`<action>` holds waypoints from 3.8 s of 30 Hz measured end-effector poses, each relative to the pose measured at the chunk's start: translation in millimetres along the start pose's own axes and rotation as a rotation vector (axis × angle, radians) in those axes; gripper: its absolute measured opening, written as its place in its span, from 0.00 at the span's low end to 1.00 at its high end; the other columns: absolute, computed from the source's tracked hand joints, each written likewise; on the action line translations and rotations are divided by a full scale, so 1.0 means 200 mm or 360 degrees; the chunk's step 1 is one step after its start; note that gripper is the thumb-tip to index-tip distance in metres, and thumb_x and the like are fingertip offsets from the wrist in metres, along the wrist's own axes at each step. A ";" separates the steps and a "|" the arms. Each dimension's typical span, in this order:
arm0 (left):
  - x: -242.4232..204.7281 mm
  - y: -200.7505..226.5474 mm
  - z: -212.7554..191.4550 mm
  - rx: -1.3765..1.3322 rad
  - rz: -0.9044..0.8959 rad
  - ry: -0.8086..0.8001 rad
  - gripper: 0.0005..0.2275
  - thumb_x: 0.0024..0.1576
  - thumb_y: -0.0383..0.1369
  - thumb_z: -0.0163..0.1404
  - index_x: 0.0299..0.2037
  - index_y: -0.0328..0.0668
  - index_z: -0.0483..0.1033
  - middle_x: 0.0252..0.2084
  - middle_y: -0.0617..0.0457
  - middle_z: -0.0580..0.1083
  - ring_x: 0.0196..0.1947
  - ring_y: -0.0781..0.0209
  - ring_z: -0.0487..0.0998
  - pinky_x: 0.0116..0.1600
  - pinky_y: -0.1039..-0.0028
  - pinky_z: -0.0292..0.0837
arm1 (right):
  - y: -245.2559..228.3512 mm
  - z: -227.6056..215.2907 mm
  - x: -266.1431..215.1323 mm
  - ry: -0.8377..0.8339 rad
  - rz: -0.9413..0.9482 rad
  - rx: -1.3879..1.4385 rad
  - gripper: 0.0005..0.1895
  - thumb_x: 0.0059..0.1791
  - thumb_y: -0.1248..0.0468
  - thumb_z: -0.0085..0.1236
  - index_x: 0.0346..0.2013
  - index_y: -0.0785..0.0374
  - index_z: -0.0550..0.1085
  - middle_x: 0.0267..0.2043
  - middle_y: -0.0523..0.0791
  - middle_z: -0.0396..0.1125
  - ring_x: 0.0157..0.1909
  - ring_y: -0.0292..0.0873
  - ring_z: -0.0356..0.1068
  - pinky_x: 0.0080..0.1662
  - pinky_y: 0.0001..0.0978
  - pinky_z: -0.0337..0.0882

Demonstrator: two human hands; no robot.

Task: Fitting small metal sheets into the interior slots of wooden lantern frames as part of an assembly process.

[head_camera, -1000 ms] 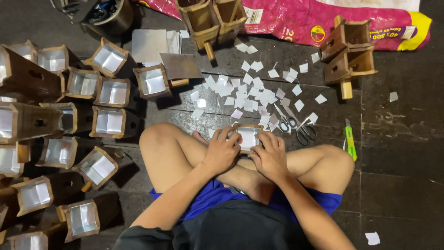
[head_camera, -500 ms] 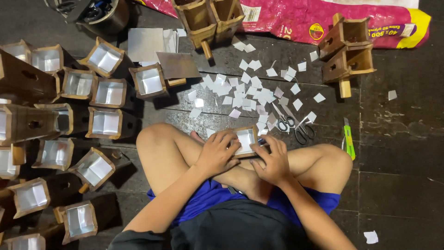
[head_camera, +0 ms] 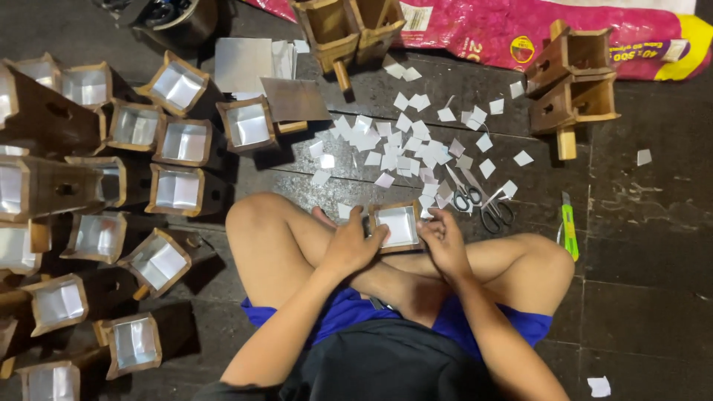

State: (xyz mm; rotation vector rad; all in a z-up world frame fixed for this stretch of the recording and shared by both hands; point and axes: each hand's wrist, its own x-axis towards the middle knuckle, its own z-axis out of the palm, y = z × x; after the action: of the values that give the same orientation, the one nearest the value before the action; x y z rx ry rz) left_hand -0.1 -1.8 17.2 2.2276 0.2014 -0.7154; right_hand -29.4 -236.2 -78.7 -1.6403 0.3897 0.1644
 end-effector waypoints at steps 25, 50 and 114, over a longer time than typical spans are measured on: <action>-0.26 0.10 -0.18 -0.1632 0.0773 -0.0291 0.37 0.49 0.29 0.66 0.69 0.37 0.60 0.44 0.41 0.80 0.34 0.61 0.82 0.35 0.73 0.83 | -0.81 0.03 -0.47 0.0065 -0.0699 0.0212 0.32 0.44 0.66 0.68 0.61 0.69 0.68 0.48 0.51 0.70 0.49 0.42 0.70 0.53 0.36 0.73; -0.75 0.33 -0.23 -0.1784 0.1494 -0.0133 0.34 0.54 0.13 0.55 0.70 0.35 0.53 0.62 0.36 0.64 0.55 0.55 0.71 0.51 0.73 0.81 | -1.00 -0.04 -0.84 -0.0214 -0.0809 0.0554 0.54 0.40 0.85 0.56 0.74 0.52 0.44 0.70 0.57 0.52 0.60 0.55 0.67 0.53 0.43 0.78; -0.81 0.51 -0.34 -0.1658 0.1012 -0.0098 0.28 0.52 0.27 0.59 0.61 0.30 0.60 0.36 0.47 0.71 0.30 0.67 0.71 0.35 0.81 0.70 | -1.26 -0.14 -0.91 -0.0621 -0.0688 0.1284 0.38 0.54 0.62 0.54 0.71 0.77 0.48 0.61 0.67 0.62 0.37 0.53 0.78 0.35 0.32 0.84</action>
State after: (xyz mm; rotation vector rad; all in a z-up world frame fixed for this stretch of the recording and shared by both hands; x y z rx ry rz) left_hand -68.6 -10.3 209.3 1.1525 -0.1487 -0.2150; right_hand -114.1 -220.3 221.4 -0.8323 -0.1955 -0.0088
